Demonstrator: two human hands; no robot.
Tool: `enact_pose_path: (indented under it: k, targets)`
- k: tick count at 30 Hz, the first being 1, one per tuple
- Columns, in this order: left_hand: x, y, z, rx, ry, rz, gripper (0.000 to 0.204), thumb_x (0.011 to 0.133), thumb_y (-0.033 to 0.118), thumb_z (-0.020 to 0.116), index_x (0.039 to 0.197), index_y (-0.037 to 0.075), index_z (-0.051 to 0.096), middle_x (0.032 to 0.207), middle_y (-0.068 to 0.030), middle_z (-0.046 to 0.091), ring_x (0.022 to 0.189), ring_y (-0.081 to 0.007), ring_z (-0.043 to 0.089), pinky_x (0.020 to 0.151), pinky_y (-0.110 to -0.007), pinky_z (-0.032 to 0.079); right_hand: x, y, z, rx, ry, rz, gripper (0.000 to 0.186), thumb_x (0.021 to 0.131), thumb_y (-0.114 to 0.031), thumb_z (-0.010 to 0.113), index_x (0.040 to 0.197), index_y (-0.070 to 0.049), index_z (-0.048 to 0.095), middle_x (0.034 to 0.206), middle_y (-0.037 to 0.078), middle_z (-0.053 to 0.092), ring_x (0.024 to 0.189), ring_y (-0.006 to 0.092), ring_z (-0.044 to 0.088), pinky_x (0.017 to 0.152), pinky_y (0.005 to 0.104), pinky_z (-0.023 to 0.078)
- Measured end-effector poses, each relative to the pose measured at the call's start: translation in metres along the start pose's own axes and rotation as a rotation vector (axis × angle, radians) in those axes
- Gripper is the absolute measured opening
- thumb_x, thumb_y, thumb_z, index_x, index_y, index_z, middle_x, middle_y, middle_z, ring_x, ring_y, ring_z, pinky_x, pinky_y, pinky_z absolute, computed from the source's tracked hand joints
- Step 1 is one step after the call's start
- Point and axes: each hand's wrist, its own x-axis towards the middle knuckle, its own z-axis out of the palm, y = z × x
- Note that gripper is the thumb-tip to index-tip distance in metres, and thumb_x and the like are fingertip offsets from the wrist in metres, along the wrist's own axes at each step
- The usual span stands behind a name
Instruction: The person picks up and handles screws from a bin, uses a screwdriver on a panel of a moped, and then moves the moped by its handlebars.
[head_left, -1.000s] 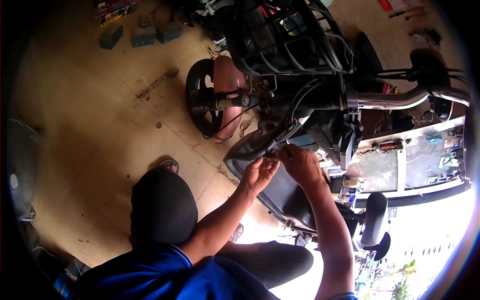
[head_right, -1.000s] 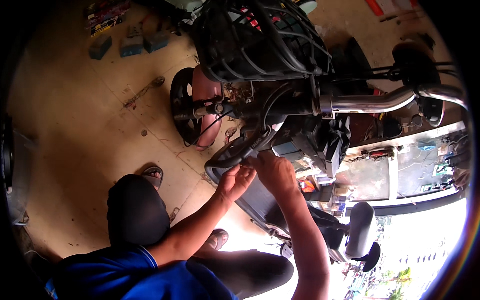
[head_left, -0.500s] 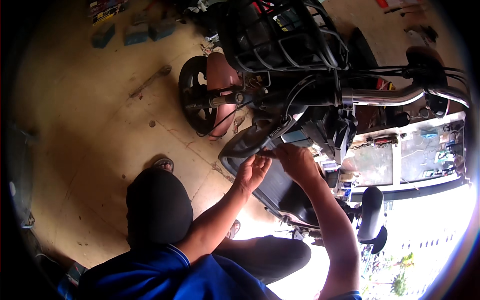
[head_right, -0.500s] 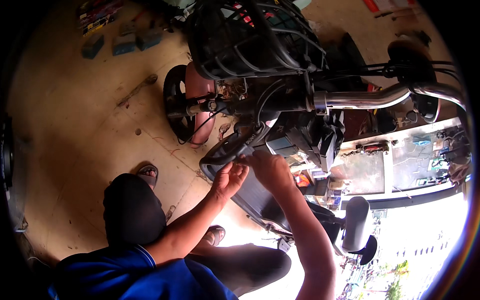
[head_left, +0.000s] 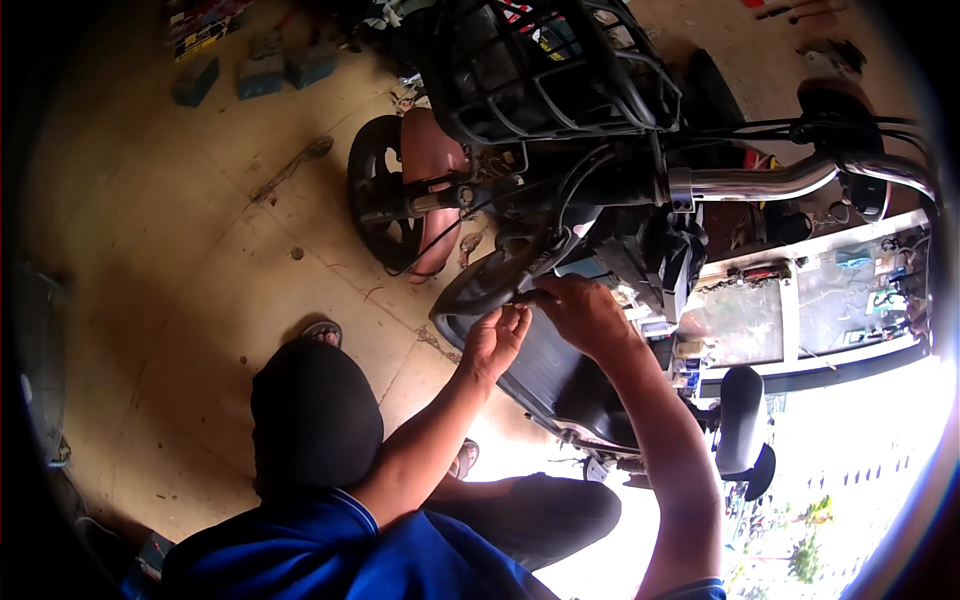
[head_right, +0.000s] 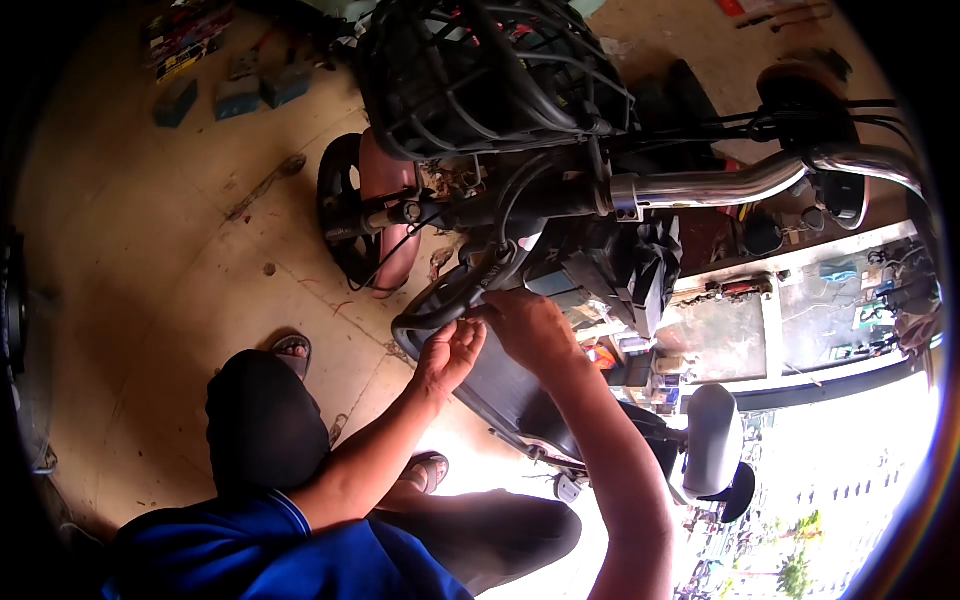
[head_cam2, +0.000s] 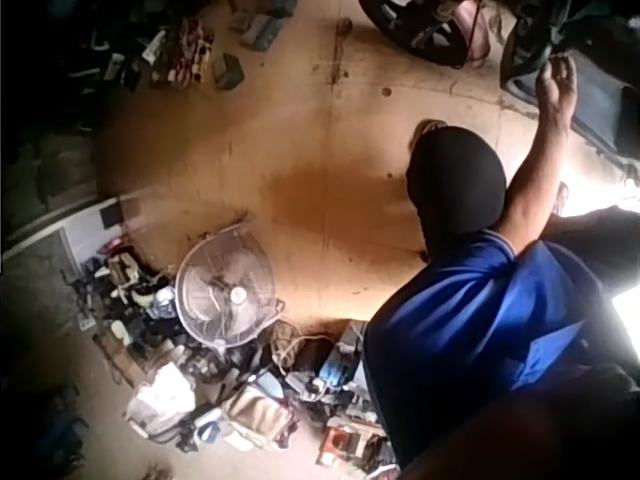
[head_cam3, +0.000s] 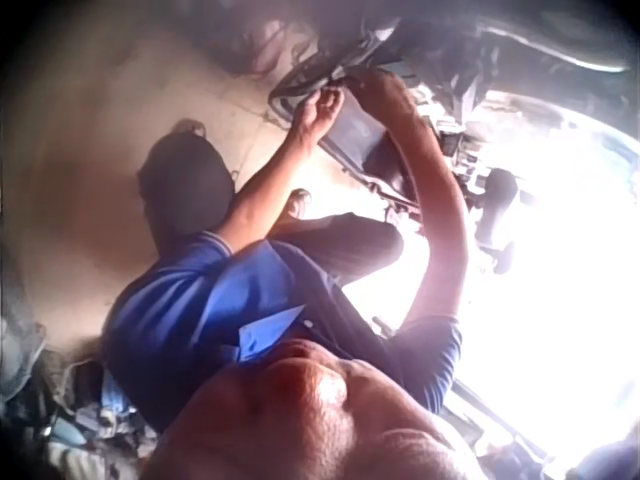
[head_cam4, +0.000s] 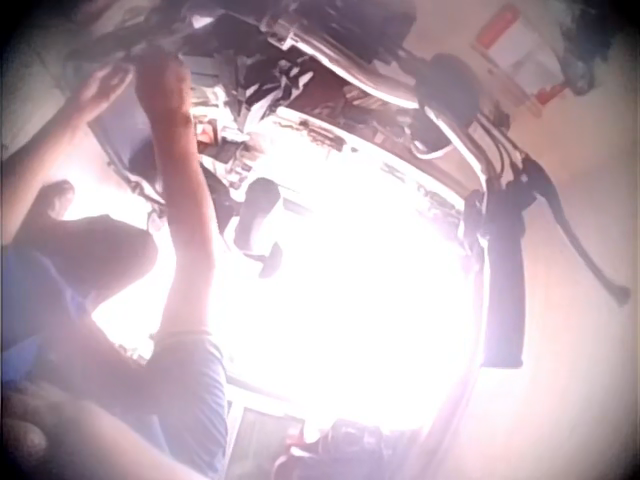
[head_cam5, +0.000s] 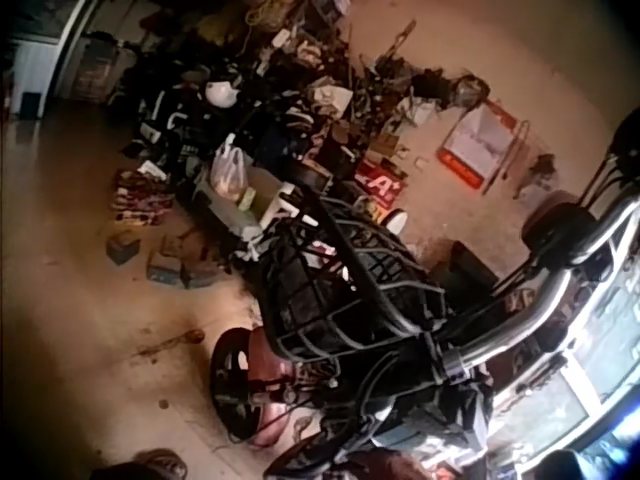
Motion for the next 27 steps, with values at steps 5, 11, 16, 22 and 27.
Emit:
enact_pose_path:
  k: [5, 11, 16, 22, 27]
  targets:
    - [0.004, 0.0, 0.001, 0.008, 0.032, 0.0, 0.021, 0.096, 0.006, 0.065, 0.114, -0.004, 0.065, 0.113, -0.0152, 0.071, 0.104, -0.0273, 0.066, 0.102, -0.042, 0.055, 0.005, 0.015, 0.007, 0.006, 0.018, -0.024, 0.022, 0.091, -0.02, 0.071, 0.108, -0.008, 0.073, 0.096, 0.018, 0.073, 0.09, 0.0364, 0.07, 0.077, 0.0429, 0.056]
    - [0.006, -0.001, 0.005, 0.022, 0.054, -0.033, 0.022, 0.096, 0.008, 0.067, 0.113, -0.005, 0.065, 0.11, -0.0153, 0.071, 0.103, -0.0266, 0.067, 0.099, -0.04, 0.057, 0.01, 0.03, 0.008, 0.141, 0.035, -0.03, 0.026, 0.088, -0.017, 0.076, 0.112, -0.007, 0.073, 0.095, 0.018, 0.074, 0.085, 0.0343, 0.072, 0.074, 0.0401, 0.057]
    - [0.005, 0.001, -0.001, 0.024, 0.109, 0.002, 0.022, 0.094, 0.007, 0.069, 0.112, -0.004, 0.067, 0.108, -0.0169, 0.072, 0.103, -0.0282, 0.069, 0.099, -0.042, 0.058, 0.013, 0.019, -0.002, 0.086, -0.043, -0.017, 0.026, 0.09, -0.02, 0.075, 0.111, -0.006, 0.073, 0.091, 0.018, 0.074, 0.082, 0.0327, 0.073, 0.072, 0.0398, 0.057]
    - [0.005, -0.003, -0.001, 0.048, 0.102, -0.002, 0.023, 0.092, 0.01, 0.072, 0.11, -0.004, 0.067, 0.107, -0.0173, 0.073, 0.103, -0.0282, 0.07, 0.101, -0.043, 0.057, 0.008, 0.023, 0.006, 0.098, -0.001, 0.129, 0.021, 0.094, -0.027, 0.069, 0.106, -0.009, 0.073, 0.086, 0.015, 0.074, 0.08, 0.0334, 0.073, 0.068, 0.0414, 0.057]
    - [0.001, 0.0, -0.003, 0.102, 0.087, 0.027, 0.021, 0.093, 0.011, 0.072, 0.109, -0.003, 0.067, 0.106, -0.0166, 0.073, 0.103, -0.0285, 0.07, 0.1, -0.043, 0.057, 0.01, 0.01, 0.0, -0.14, -0.042, -0.17, 0.018, 0.096, -0.024, 0.065, 0.107, -0.013, 0.073, 0.089, 0.011, 0.074, 0.082, 0.0314, 0.073, 0.07, 0.0399, 0.058]
